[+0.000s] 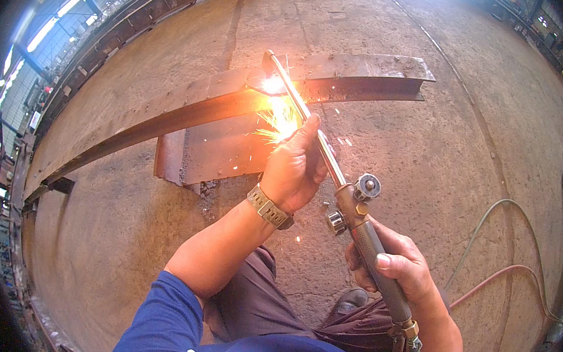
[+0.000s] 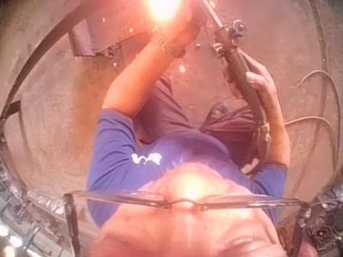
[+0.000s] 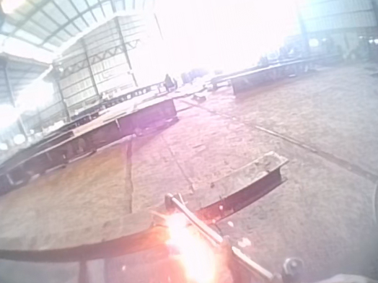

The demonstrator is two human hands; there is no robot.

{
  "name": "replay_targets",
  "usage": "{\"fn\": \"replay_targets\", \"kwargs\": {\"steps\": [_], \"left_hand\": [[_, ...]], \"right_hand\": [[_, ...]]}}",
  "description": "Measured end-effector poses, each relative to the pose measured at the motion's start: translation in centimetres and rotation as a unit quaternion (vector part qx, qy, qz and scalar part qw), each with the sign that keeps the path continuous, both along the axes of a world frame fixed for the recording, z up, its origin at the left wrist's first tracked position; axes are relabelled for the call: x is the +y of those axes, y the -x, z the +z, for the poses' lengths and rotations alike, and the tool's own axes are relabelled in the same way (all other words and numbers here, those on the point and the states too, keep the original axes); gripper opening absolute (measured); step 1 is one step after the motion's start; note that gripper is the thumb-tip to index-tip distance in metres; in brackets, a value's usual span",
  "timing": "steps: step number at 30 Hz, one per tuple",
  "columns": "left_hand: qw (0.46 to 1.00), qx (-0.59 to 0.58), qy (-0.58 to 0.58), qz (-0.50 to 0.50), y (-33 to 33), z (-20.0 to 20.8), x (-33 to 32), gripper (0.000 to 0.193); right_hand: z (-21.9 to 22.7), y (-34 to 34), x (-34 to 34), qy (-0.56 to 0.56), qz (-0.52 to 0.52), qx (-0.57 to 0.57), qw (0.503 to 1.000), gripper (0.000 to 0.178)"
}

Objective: The person uses a handheld cutting torch to cut through a thick metal beam resting on the floor. They move the torch along the beam, creating sparks and molten metal as the cut progresses. The person adjusts their position and the torch angle to complete the cut.

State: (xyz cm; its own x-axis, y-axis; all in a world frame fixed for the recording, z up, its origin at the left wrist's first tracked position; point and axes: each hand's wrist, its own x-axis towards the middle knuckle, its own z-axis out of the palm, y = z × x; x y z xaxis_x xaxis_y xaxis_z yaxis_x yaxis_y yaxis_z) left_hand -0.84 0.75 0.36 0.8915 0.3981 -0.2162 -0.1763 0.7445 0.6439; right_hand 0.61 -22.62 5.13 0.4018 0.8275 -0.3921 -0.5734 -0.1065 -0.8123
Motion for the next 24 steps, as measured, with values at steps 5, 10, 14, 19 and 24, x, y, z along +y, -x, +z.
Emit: {"fn": "replay_targets", "kwargs": {"steps": [5, 10, 14, 19, 24], "left_hand": [[1.000, -0.006, 0.008, -0.012, 0.00, -0.19, 0.14, 0.026], [1.000, 0.008, -0.003, -0.014, 0.16, -0.17, 0.22, 0.026], [1.000, 0.000, -0.005, -0.008, 0.19, -0.28, 0.33, 0.027], [1.000, -0.001, 0.007, -0.009, 0.11, -0.45, 0.43, 0.028], [1.000, -0.001, 0.012, 0.003, 0.06, -0.22, 0.25, 0.028]], "right_hand": [[0.13, 0.05, 0.08, -0.007, -0.002, 0.003, 1.000, 0.094], [0.16, 0.07, 0.09, 0.001, -0.001, -0.001, 1.000, 0.094], [0.21, 0.08, 0.25, -0.004, 0.006, -0.002, 1.000, 0.094], [0.07, 0.14, 0.31, -0.004, 0.004, -0.008, 1.000, 0.094], [0.17, 0.03, 0.29, 0.001, 0.004, -0.008, 1.000, 0.094]]}}
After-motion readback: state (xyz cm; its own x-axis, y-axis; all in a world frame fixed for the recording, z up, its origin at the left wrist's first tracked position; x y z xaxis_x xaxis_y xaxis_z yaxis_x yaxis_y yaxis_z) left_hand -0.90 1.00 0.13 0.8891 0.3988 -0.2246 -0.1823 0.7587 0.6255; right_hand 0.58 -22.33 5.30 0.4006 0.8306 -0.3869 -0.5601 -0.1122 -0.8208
